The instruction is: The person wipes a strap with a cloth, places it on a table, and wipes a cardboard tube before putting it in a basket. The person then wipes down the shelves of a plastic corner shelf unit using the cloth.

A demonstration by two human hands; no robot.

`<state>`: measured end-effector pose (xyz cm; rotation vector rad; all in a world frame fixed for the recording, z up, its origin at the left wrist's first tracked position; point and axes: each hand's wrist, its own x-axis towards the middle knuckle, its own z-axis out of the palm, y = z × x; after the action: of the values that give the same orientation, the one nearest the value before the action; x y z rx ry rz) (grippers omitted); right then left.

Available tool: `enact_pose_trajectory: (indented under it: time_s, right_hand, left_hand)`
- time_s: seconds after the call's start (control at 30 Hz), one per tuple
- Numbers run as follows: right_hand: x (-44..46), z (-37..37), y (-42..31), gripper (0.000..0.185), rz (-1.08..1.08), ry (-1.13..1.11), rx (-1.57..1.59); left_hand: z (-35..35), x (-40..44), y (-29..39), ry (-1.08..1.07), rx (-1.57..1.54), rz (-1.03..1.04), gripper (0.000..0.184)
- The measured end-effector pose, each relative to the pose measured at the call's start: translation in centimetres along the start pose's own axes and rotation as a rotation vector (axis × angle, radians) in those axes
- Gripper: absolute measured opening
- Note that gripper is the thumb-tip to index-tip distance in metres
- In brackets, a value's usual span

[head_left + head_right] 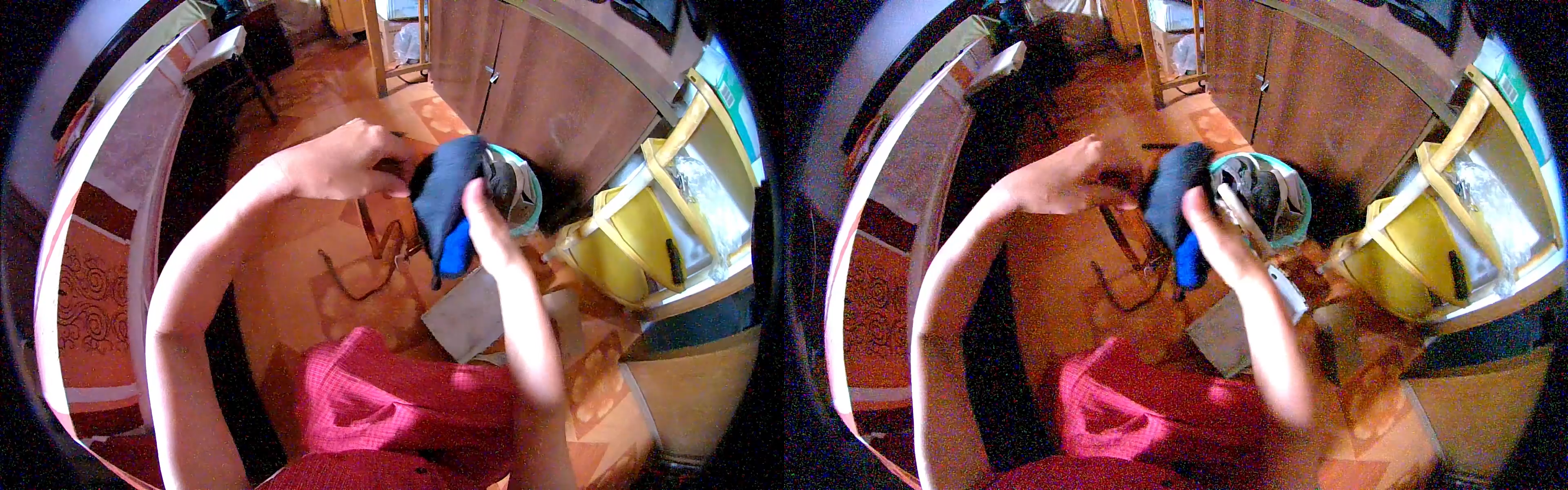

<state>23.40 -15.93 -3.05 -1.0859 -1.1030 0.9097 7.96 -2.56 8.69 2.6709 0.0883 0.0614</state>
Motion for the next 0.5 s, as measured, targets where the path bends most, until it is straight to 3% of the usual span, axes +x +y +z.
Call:
enact_pose_trajectory:
  time_s: [0.03, 0.07, 0.2, 0.23, 0.3, 0.33, 0.43, 0.5]
  right_hand:
    - [-0.3, 1.3, -0.8, 0.056, -0.081, 0.001, -0.112]
    - [-0.6, 2.3, -1.6, 0.049, -0.163, 0.002, -0.223]
    - [-0.4, 2.6, -1.7, 0.036, 0.022, -0.041, -0.032]
    - [-0.6, 2.1, -2.2, 0.037, 0.083, -0.093, -0.008]
    - [-0.8, 1.2, -2.6, 0.044, 0.129, -0.173, -0.036]
    - [-0.9, 1.3, -3.0, 0.044, 0.128, -0.172, -0.037]
    - [-1.0, 0.5, -2.7, 0.043, 0.172, -0.209, -0.125]
    - [-1.2, -0.1, -2.4, 0.041, 0.121, -0.185, -0.113]
  left_hand:
    - [0.5, 0.5, -0.3, 0.145, 0.061, 0.133, 0.016]
    - [0.5, 0.6, -0.5, 0.143, 0.062, 0.133, 0.016]
    - [-0.1, 0.0, -1.3, 0.262, 0.102, 0.168, 0.016]
    - [-0.5, -0.7, -1.5, 0.265, 0.003, -0.016, 0.014]
    - [-0.4, -1.4, -1.6, 0.301, -0.120, -0.052, 0.011]
    - [-0.4, -1.8, -0.7, 0.254, -0.140, -0.163, 0.012]
    - [0.4, -2.4, -2.1, 0.331, -0.232, -0.133, 0.013]
    - [0.7, -3.1, -2.4, 0.368, -0.273, -0.327, 0.012]
